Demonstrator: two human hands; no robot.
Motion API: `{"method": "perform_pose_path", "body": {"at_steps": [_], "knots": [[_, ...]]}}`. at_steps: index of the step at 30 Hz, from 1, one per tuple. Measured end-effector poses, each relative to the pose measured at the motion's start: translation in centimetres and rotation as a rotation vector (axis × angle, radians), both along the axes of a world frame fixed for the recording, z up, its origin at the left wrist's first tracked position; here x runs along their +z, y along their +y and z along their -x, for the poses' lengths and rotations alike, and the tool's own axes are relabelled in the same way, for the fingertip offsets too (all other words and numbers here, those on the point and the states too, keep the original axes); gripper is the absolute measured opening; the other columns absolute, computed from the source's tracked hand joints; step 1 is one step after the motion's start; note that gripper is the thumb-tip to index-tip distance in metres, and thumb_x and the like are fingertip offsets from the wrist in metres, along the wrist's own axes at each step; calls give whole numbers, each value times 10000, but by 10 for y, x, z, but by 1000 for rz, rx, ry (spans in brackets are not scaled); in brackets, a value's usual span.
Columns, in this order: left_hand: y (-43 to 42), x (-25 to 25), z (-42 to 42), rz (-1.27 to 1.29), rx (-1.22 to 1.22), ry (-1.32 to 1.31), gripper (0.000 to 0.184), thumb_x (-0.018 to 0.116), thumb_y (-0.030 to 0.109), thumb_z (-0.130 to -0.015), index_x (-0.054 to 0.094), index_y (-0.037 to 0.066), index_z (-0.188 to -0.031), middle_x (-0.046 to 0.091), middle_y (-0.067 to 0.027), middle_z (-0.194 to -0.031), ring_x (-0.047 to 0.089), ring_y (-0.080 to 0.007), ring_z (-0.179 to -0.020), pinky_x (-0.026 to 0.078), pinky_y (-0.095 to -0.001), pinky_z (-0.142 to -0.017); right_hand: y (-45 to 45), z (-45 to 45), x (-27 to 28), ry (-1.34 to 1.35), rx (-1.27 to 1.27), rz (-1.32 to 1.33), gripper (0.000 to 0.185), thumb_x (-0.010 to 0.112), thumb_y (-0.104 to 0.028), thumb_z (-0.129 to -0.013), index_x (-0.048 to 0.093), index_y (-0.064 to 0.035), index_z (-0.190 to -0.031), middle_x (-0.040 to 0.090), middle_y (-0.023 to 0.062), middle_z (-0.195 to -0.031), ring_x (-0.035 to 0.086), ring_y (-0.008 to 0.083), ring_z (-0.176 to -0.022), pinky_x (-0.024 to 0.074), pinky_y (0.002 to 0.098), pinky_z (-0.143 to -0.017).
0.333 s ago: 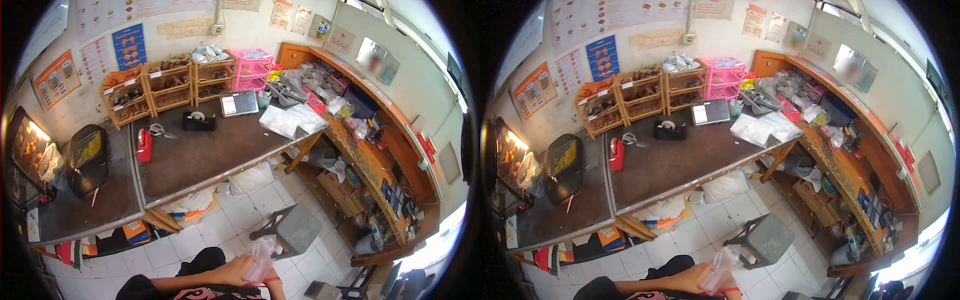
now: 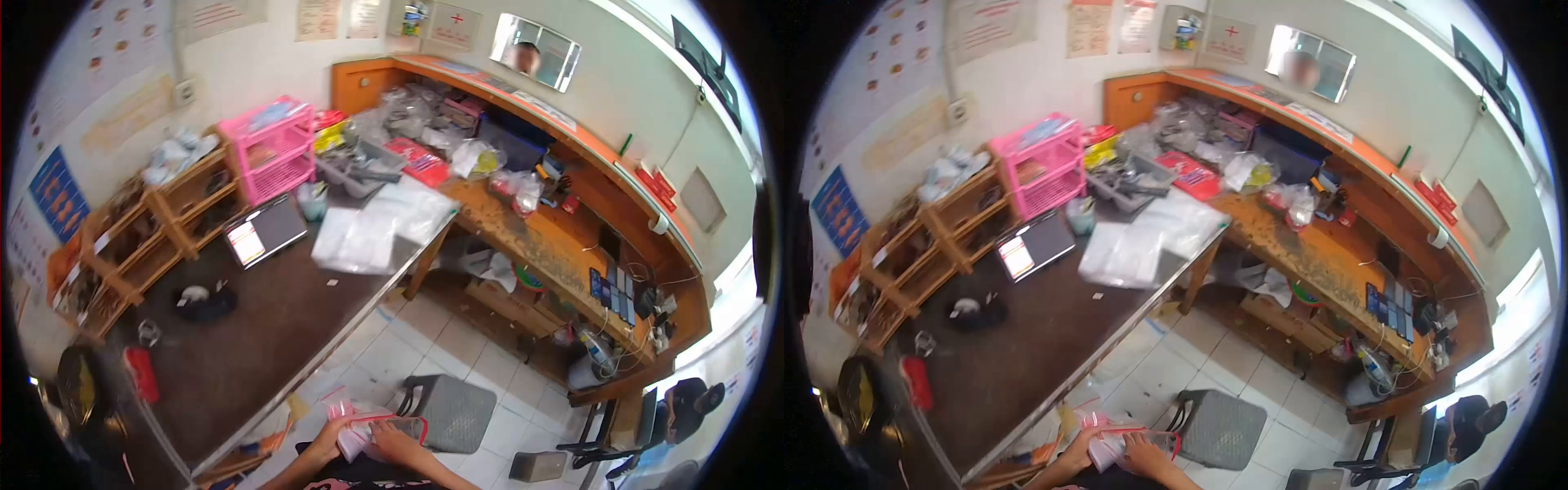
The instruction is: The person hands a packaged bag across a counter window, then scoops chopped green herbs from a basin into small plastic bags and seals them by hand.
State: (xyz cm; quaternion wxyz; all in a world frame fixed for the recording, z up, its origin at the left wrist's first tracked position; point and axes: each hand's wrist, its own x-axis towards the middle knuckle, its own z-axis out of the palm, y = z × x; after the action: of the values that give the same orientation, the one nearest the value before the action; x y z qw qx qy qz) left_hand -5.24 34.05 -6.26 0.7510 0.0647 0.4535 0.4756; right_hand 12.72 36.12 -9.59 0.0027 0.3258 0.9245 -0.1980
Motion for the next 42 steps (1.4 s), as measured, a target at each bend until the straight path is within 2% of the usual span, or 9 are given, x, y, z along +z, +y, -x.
{"method": "perform_pose_path", "body": {"at_steps": [1, 2, 8, 11, 19, 23, 31, 36, 42], "knots": [[40, -1, 0, 47, -39, -22, 227, 566, 228, -869, 564, 57, -1019, 606, -107, -952, 619, -235, -902, 514, -374, -806, 34, -4, 25, -25, 30, -21, 231, 541, -188, -860, 625, -41, -1017, 564, 222, -1136, 545, 356, -1076, 432, 413, -940], [82, -1, -2, 27, -115, -62, 277, 540, 211, -903, 522, 55, -1131, 597, -95, -982, 616, -218, -893, 527, -367, -775, 64, -13, 41, -28, 1, -19, 231, 541, -188, -860, 625, -41, -1017, 564, 222, -1136, 545, 356, -1076, 432, 413, -940], [315, 50, -60, 9, -385, -127, 304, 543, 222, -897, 535, 49, -1148, 591, -96, -1008, 608, -212, -922, 517, -358, -810, 214, -88, 141, 639, -698, 440, 269, 559, -160, -890, 582, -54, -1137, 611, 178, -1056, 608, 310, -953, 481, 374, -825], [400, 71, -110, -124, -349, -38, 386, 541, 186, -840, 527, -7, -1174, 582, -125, -1119, 565, -246, -1066, 460, -408, -931, 290, -127, 156, 736, -674, 447, 251, 523, -71, -896, 592, -46, -1136, 632, 137, -1089, 619, 306, -975, 482, 338, -857], [605, 63, -155, -164, -41, -111, 459, 523, 221, -790, 525, -59, -1153, 596, -185, -1120, 577, -324, -1036, 442, -444, -940, 509, -229, 207, 949, -507, 260, 236, 513, -24, -893, 604, -32, -1111, 637, 139, -991, 635, 239, -901, 488, 305, -805], [688, 67, -175, -216, 15, -167, 492, 488, 248, -805, 505, -58, -1191, 591, -198, -1140, 571, -329, -1056, 436, -451, -951, 640, -294, 182, 1034, -815, 138, 161, 509, -25, -897, 643, 4, -983, 649, 149, -919, 638, 197, -845, 486, 282, -754], [862, 54, -254, -160, 189, -64, 462, 414, 241, -840, 508, -32, -1201, 591, -205, -1143, 582, -339, -1046, 449, -471, -941, 832, -433, 56, 654, -1239, -261, 303, 521, -27, -874, 529, 16, -1174, 575, 174, -1025, 594, 293, -936, 486, 363, -789], [927, 41, -302, -72, 111, 13, 413, 442, 238, -827, 533, -25, -1132, 583, -226, -1127, 563, -382, -1048, 444, -479, -944, 890, -468, 50, 673, -1237, -81, 698, 640, 75, -677, 446, -92, -1327, 361, 151, -1028, 466, 294, -892, 439, 367, -820], [941, 35, -344, 23, 89, -3, 424, 463, 159, -734, 531, -32, -1106, 568, -237, -1119, 543, -388, -1059, 431, -501, -951, 913, -479, 53, 556, -1030, 72, 716, 642, 83, -642, 483, -143, -1303, 334, 124, -910, 434, 279, -814, 428, 359, -763]]}}
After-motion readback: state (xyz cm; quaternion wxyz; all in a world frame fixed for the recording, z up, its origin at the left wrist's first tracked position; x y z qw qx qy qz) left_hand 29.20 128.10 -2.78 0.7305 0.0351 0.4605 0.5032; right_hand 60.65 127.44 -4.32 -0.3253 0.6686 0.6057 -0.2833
